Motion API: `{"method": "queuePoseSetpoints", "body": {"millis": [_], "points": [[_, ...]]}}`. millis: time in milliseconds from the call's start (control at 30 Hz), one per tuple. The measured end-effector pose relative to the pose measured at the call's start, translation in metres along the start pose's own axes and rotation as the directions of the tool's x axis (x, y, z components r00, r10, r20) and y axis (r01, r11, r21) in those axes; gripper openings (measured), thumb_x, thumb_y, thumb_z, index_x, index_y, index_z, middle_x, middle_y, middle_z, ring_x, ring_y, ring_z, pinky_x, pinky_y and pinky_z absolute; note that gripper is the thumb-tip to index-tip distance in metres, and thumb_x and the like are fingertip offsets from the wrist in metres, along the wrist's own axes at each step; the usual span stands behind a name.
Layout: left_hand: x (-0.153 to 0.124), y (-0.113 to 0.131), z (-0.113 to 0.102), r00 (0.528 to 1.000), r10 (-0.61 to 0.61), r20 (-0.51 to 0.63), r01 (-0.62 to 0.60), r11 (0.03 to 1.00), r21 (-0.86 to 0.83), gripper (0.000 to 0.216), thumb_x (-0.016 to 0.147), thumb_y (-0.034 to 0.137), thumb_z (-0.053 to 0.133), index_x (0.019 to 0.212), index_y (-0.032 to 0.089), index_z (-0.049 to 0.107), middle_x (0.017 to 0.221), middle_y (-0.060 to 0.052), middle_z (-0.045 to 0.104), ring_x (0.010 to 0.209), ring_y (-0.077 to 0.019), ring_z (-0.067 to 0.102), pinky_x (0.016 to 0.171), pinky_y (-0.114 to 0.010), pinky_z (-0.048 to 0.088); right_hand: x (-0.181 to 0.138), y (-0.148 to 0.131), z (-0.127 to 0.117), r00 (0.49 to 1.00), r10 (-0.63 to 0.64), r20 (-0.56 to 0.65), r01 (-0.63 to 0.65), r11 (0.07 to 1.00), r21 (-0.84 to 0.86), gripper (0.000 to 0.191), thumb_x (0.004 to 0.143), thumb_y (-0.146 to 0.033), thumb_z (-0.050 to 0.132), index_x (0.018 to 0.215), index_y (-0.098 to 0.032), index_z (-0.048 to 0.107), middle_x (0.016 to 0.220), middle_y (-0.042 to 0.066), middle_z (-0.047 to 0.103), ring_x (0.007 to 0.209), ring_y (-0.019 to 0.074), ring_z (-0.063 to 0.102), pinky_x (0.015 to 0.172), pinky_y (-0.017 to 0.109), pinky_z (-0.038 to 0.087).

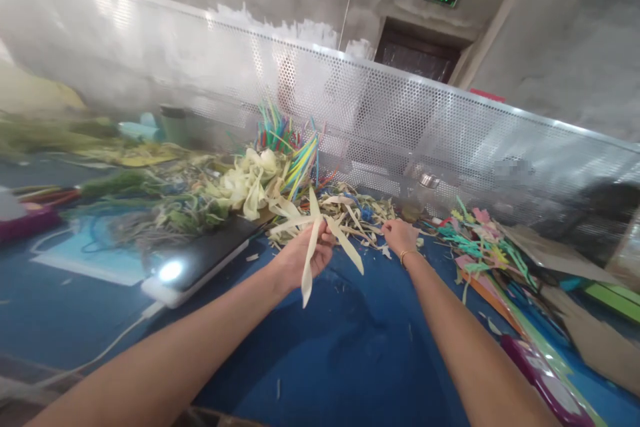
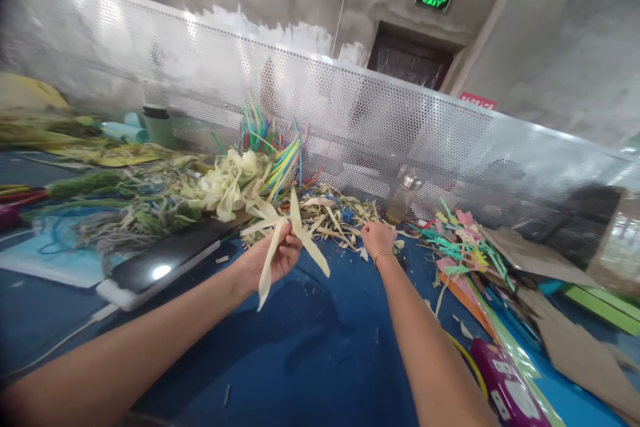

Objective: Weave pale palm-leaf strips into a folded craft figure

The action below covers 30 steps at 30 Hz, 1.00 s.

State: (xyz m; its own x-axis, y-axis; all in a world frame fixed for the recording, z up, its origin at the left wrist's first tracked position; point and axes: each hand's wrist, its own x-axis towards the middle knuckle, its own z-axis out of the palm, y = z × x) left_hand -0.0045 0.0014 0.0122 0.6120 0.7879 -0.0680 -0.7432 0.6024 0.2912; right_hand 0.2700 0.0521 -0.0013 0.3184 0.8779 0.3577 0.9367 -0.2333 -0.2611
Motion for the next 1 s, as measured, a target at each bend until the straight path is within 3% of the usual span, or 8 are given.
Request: {"method": "queuePoseSetpoints", "body": {"millis": [233, 367, 500, 533, 600, 700, 900, 1000], "points": [[-0.002, 0.016, 0.004, 0.996, 0.075, -0.051, -0.077, 0.996, -0.042, 0.012, 0.09, 0.019, 0.052, 0.08, 0.014, 0.057, 0.067, 0.0, 0.055, 0.051, -0.0027, 0.055, 0.04, -0.008, 0.042, 0.004, 0.008, -0.027, 0.991, 0.09, -0.101, -0.047, 0.929, 0.368, 0.02, 0.07, -0.036, 0.055, 0.067, -0.019, 0.067, 0.075, 0.005, 0.069, 0.076, 0.0198, 0.059, 0.069, 0.029, 0.04], [-0.003, 0.025, 0.006, 1.0, 0.023, -0.01, -0.024, 0.996, -0.087, 0.02, 0.09, 0.024, 0.052, 0.075, 0.013, 0.056, 0.06, 0.001, 0.053, 0.048, -0.0028, 0.053, 0.039, -0.008, 0.041, 0.002, 0.007, -0.064, 0.981, 0.125, -0.148, -0.004, 0.776, 0.63, 0.023, 0.069, -0.04, 0.052, 0.071, -0.018, 0.06, 0.07, 0.004, 0.066, 0.067, 0.017, 0.058, 0.058, 0.027, 0.041], [-0.006, 0.026, 0.008, 0.998, 0.032, 0.055, -0.025, 0.992, -0.125, 0.019, 0.091, 0.023, 0.05, 0.076, 0.014, 0.057, 0.063, 0.001, 0.056, 0.051, -0.0028, 0.054, 0.041, -0.008, 0.042, -0.018, 0.008, -0.111, 0.981, 0.118, -0.153, 0.05, 0.61, 0.791, 0.021, 0.069, -0.041, 0.051, 0.073, -0.02, 0.054, 0.089, 0.005, 0.068, 0.075, 0.016, 0.063, 0.057, 0.025, 0.044], [-0.007, 0.026, 0.008, 0.997, 0.039, 0.069, -0.031, 0.992, -0.12, 0.019, 0.091, 0.023, 0.051, 0.076, 0.014, 0.058, 0.064, 0.001, 0.056, 0.052, -0.0031, 0.055, 0.041, -0.008, 0.043, -0.026, 0.008, -0.122, 0.984, 0.098, -0.146, 0.069, 0.549, 0.833, 0.02, 0.071, -0.04, 0.051, 0.073, -0.021, 0.052, 0.096, 0.005, 0.068, 0.081, 0.0164, 0.064, 0.06, 0.026, 0.046], [-0.008, 0.025, 0.009, 0.993, 0.059, 0.098, -0.049, 0.994, -0.101, 0.016, 0.09, 0.022, 0.052, 0.077, 0.015, 0.058, 0.066, 0.001, 0.058, 0.054, -0.0036, 0.056, 0.043, -0.009, 0.043, -0.046, 0.009, -0.139, 0.994, 0.016, -0.112, 0.103, 0.277, 0.955, 0.018, 0.074, -0.039, 0.052, 0.073, -0.021, 0.051, 0.105, 0.005, 0.066, 0.094, 0.0188, 0.063, 0.07, 0.031, 0.049], [-0.011, 0.025, 0.012, 0.984, 0.105, 0.143, -0.095, 0.992, -0.079, 0.014, 0.089, 0.022, 0.055, 0.077, 0.016, 0.059, 0.067, 0.002, 0.059, 0.058, -0.0036, 0.056, 0.046, -0.009, 0.044, -0.076, 0.007, -0.151, 0.973, -0.038, -0.227, 0.23, 0.105, 0.968, 0.017, 0.083, -0.039, 0.05, 0.075, -0.024, 0.053, 0.091, 0.001, 0.064, 0.091, 0.017, 0.062, 0.08, 0.037, 0.048], [-0.02, 0.029, 0.026, 0.962, 0.173, 0.21, -0.166, 0.985, -0.05, 0.019, 0.088, 0.031, 0.056, 0.077, 0.017, 0.061, 0.069, 0.003, 0.062, 0.063, -0.0045, 0.058, 0.052, -0.012, 0.045, -0.101, 0.005, -0.167, 0.963, -0.043, -0.268, 0.271, 0.159, 0.949, 0.015, 0.077, -0.031, 0.067, 0.07, -0.022, 0.057, 0.064, -0.005, 0.046, 0.059, 0.0096, 0.048, 0.069, 0.03, 0.048], [-0.024, 0.036, 0.031, 0.947, 0.214, 0.239, -0.196, 0.976, -0.094, 0.02, 0.089, 0.033, 0.055, 0.078, 0.018, 0.062, 0.071, 0.003, 0.064, 0.064, -0.0048, 0.059, 0.055, -0.013, 0.045, -0.096, 0.014, -0.192, 0.91, 0.012, -0.414, 0.412, 0.08, 0.908, 0.013, 0.078, -0.026, 0.066, 0.07, -0.021, 0.058, 0.063, -0.005, 0.043, 0.057, 0.0082, 0.044, 0.068, 0.03, 0.048]]}}
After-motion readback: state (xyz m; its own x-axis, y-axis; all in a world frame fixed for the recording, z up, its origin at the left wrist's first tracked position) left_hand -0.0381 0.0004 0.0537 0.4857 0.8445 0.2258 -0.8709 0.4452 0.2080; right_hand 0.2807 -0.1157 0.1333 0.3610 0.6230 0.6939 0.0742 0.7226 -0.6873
